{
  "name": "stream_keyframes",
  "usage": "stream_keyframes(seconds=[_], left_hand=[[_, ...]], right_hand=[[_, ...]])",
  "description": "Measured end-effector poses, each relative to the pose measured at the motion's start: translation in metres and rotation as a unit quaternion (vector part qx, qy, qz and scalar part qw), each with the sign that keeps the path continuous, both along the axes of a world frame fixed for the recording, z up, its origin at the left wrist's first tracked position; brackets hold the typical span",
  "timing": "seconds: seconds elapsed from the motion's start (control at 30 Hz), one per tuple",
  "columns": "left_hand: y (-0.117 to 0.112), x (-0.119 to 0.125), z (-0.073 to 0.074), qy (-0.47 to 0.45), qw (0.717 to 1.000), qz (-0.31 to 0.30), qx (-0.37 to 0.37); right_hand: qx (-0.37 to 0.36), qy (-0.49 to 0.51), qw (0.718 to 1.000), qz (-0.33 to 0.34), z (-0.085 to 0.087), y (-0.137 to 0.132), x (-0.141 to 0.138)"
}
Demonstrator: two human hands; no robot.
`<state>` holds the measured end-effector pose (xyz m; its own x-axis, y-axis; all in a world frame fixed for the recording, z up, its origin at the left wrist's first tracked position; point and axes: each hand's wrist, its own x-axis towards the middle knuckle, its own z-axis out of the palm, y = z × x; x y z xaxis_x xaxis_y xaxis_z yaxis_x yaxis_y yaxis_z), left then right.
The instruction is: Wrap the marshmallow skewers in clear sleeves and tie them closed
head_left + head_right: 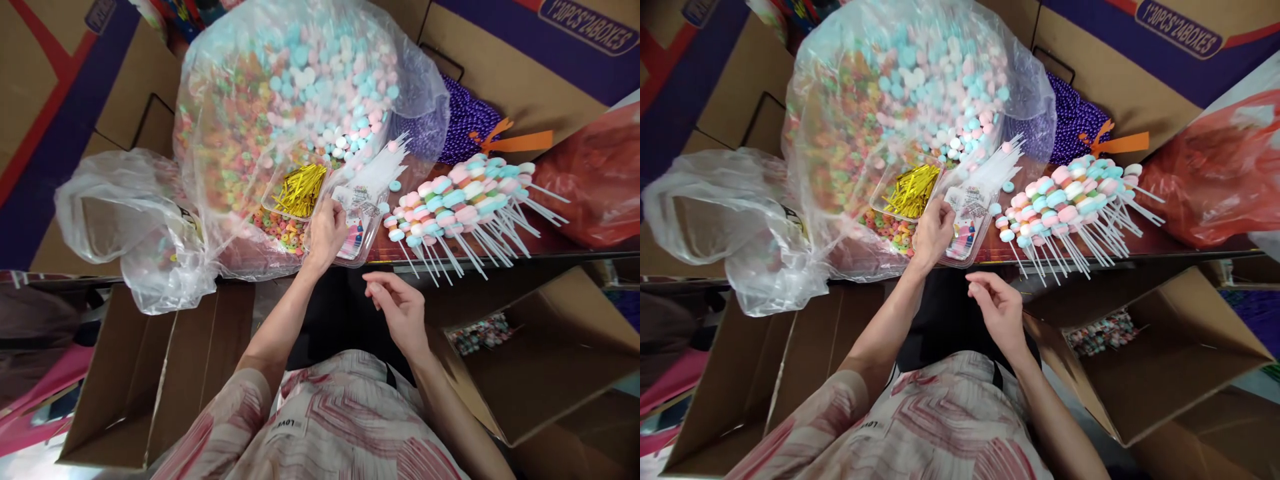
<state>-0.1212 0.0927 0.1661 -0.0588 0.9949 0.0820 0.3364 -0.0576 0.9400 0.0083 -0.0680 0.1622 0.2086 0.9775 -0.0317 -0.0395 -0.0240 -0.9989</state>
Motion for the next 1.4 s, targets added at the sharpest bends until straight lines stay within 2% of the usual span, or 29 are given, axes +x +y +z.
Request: stream_keyframes(seconds=[0.07,0.1,0.2,0.3,0.37,0.5,0.77,0.97,1.07,1.17,1.3,1.4], left_hand=[[-0.005,-0.002,0.007,-0.150,0.988,-0.008,-0.038],[-0.009,-0.003,0.012,-0.229,0.970,-0.016,-0.075],[-0.026,-0.009,0.027,-0.416,0.885,-0.033,-0.206],[-0.045,-0.013,0.034,-0.514,0.813,-0.045,-0.270],[-0.058,-0.014,0.032,-0.540,0.791,-0.049,-0.282],[-0.079,-0.013,0.024,-0.542,0.799,-0.028,-0.259],[-0.095,-0.008,0.018,-0.533,0.816,0.048,-0.218],[-0.106,-0.001,0.017,-0.527,0.822,0.058,-0.207],[-0.112,-0.001,0.019,-0.523,0.829,0.043,-0.193],[-0.110,-0.004,0.018,-0.539,0.818,0.051,-0.195],[-0.101,-0.007,0.013,-0.578,0.778,0.094,-0.229],[-0.100,-0.006,0.011,-0.574,0.782,0.107,-0.219]], right_hand=[[0.000,-0.012,0.999,-0.042,0.003,0.015,-0.007],[0.001,-0.007,0.998,-0.066,0.003,0.023,-0.011],[0.002,0.024,0.994,-0.111,0.003,0.042,-0.021],[-0.003,0.071,0.992,-0.102,0.001,0.054,-0.030],[-0.002,0.092,0.990,-0.105,0.001,0.058,-0.033],[0.020,0.050,0.990,-0.131,0.005,0.057,-0.031],[0.029,-0.073,0.995,-0.068,0.021,0.039,-0.026],[0.038,-0.112,0.988,-0.097,0.020,0.035,-0.029],[0.035,-0.120,0.986,-0.107,0.017,0.033,-0.022],[0.047,-0.146,0.985,-0.077,0.016,0.030,-0.012],[0.077,-0.173,0.981,-0.039,0.014,0.026,-0.009],[0.048,-0.125,0.990,-0.049,0.013,0.027,-0.011]])
